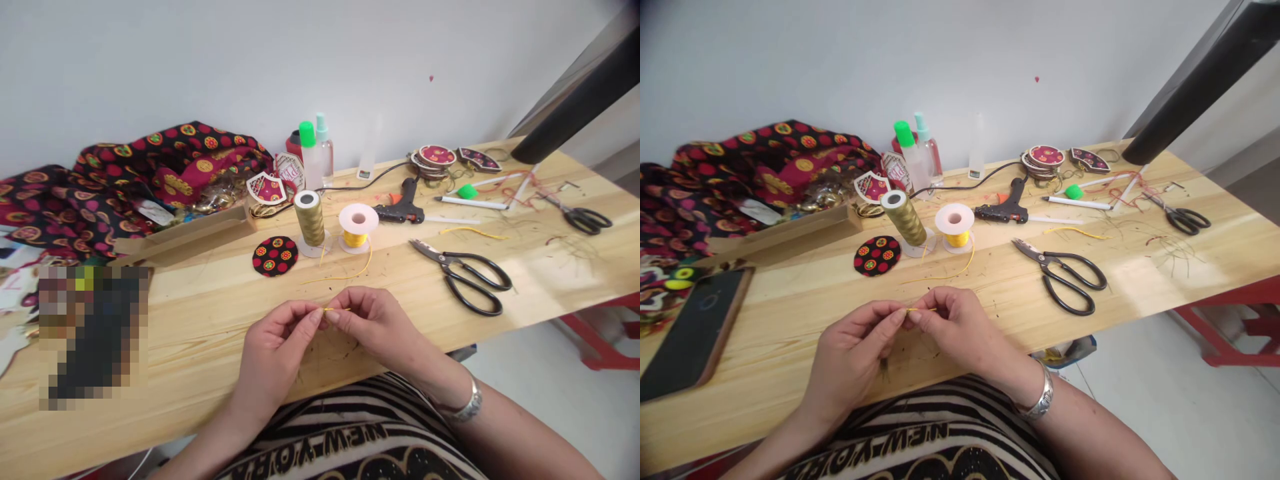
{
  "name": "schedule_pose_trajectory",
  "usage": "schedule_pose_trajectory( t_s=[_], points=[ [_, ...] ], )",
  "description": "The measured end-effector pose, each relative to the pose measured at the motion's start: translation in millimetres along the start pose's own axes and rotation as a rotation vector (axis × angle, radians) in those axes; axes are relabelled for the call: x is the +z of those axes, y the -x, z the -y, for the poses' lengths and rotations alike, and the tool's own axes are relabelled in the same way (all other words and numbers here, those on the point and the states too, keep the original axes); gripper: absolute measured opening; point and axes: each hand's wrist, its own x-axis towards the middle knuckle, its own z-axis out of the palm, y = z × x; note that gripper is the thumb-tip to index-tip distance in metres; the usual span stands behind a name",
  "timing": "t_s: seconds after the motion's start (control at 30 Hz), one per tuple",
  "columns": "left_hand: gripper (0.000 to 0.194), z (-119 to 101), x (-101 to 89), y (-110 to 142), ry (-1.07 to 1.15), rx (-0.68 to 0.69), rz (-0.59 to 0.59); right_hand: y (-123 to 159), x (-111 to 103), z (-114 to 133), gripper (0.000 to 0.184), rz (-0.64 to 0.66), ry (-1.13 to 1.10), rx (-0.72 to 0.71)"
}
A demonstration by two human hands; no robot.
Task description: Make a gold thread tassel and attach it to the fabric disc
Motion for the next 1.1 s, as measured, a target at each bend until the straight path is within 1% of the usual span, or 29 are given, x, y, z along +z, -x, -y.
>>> schedule_pose_trajectory(
  t_s=[0.1,0.2,0.27,0.43,0.53,0.6,0.67,0.77,0.87,0.97,1.03,1.1],
  points=[
    [0.009,1.9,0.9,-2.3,0.174,-0.091,0.056,0.4,-0.3,-0.6,0.014,-0.01,0.038,-0.009],
    [0.012,-1.7,2.6,-4.1,0.301,-0.172,0.079,1.1,-1.1,-1.0,0.015,0.0,0.067,-0.041],
    [0.014,-4.9,2.3,-5.8,0.352,-0.242,0.11,1.7,-2.0,-1.1,0.014,0.016,0.102,-0.079],
    [0.016,-7.9,-3.3,-10.5,0.468,-0.435,0.231,3.2,-4.2,-2.0,0.012,0.03,0.23,-0.161],
    [0.014,-7.3,-4.4,-10.9,0.517,-0.479,0.247,3.5,-4.8,-3.3,0.011,0.019,0.258,-0.195],
    [0.012,-6.9,-2.9,-9.8,0.522,-0.462,0.216,3.4,-5.0,-4.3,0.012,0.025,0.237,-0.191],
    [0.018,-6.1,-0.3,-8.2,0.501,-0.425,0.179,3.1,-4.8,-5.3,0.012,0.028,0.19,-0.176],
    [0.019,-3.0,2.9,-5.9,0.423,-0.315,0.116,2.0,-3.2,-5.8,0.012,0.004,0.098,-0.12],
    [0.017,1.2,3.2,-3.9,0.273,-0.159,0.049,0.8,-0.3,-4.8,0.012,-0.03,0.017,-0.047],
    [0.015,1.5,1.5,-1.9,0.043,-0.034,0.011,0.7,1.9,-3.9,0.013,-0.041,-0.031,-0.01],
    [0.014,-0.8,0.7,-0.6,-0.068,0.025,-0.015,1.0,2.5,-4.3,0.012,-0.042,-0.037,-0.014],
    [0.014,-3.3,0.7,0.5,-0.131,0.059,-0.039,1.0,2.5,-5.5,0.012,-0.047,-0.026,-0.028]
  ],
)
